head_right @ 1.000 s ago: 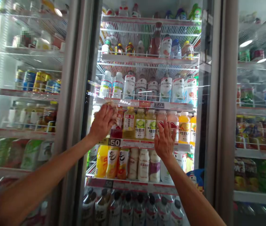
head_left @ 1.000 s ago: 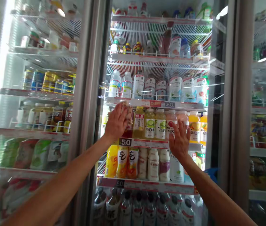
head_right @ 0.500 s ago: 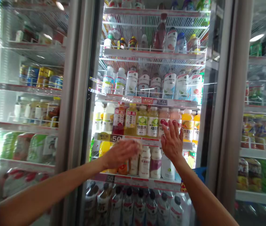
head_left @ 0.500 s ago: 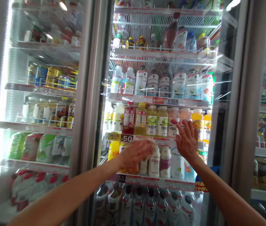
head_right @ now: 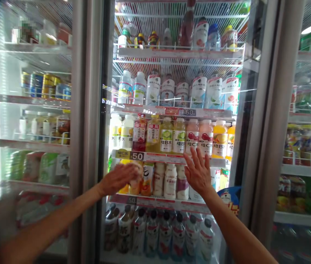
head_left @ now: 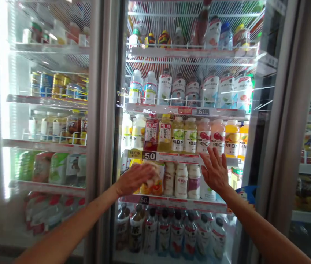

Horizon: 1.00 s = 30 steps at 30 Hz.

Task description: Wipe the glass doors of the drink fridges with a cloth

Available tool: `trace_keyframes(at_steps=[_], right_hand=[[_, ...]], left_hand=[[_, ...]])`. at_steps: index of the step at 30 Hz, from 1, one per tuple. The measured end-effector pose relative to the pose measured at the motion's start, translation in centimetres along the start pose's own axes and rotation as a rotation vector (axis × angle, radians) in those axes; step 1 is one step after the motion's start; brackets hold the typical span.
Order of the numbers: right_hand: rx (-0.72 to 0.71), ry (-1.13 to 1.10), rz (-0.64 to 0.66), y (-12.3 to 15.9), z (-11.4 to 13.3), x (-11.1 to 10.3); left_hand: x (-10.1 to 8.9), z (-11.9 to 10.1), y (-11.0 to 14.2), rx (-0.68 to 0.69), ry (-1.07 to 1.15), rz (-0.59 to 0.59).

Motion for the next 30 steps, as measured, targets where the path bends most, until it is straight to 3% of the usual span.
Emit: trace_keyframes(at_steps=[3, 5, 7, 9, 10, 11, 12, 15, 17, 19, 22, 24, 25, 28, 30], right_hand=[[-0.013, -0.002, 0.000, 0.6, 0.2, -0.1], [0.001, 0.004, -0.010, 0.7, 0.4, -0.1], [0.021, 0.012, -0.013, 0.8, 0.6, -0.1], [0.034, 0.018, -0.011, 1.0, 0.8, -0.1], [0.036, 0.018, -0.008, 1.0, 0.8, -0.1], [0.034, 0.017, -0.005, 1.1, 0.9, -0.1], [0.029, 0.014, 0.000, 1.2, 0.9, -0.1], [0.024, 0.000, 0.008, 1.3, 0.7, -0.2], [0.028, -0.006, 0.002, 1.3, 0.7, -0.2], [0.035, -0.008, 0.001, 1.3, 0.8, -0.2], [0.036, -0.004, 0.005, 1.2, 1.0, -0.3], [0.018, -0.001, 0.008, 1.0, 0.9, -0.5], [0.007, 0.002, 0.009, 0.9, 0.7, -0.8], [0.021, 0.034, 0.000, 0.6, -0.5, -1.7], [0.051, 0.057, -0.007, 0.8, -1.3, -2.3]], left_hand=[[-1.5, 5.0, 0.8, -0.424, -0.215, -0.179], [-1.4, 4.5, 1.4, -0.474, -0.237, -0.184], [-0.3, 0.0, 1.7, -0.235, -0.110, -0.075], [0.5, -5.5, 2.5, 0.125, 0.073, 0.028], [0.4, -7.2, 2.8, 0.259, 0.144, 0.052], [0.2, -7.6, 2.8, 0.305, 0.170, 0.052], [0.0, -6.5, 2.4, 0.261, 0.149, 0.031], [-1.5, 1.1, 0.7, -0.157, -0.068, -0.110], [-2.3, 4.1, 0.4, -0.353, -0.177, -0.180], [-1.9, 2.9, 0.5, -0.325, -0.163, -0.154], [0.3, -3.4, 0.3, 0.076, 0.047, 0.026], [1.4, -4.9, -0.9, 0.203, 0.115, 0.085], [1.7, -3.9, -2.1, 0.142, 0.082, 0.065], [1.7, 1.5, -6.0, -0.251, -0.130, -0.105], [2.1, 2.2, -7.5, -0.325, -0.181, -0.151]])
Point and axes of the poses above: each hand's wrist, its own y-axis away from the middle knuckle, its own x-axis out of the palm, z = x × y, the point moved 6 cm from there along -y, towards the middle knuckle, and after that the axes turned 14 degrees about -z, right-handed, at the moved point
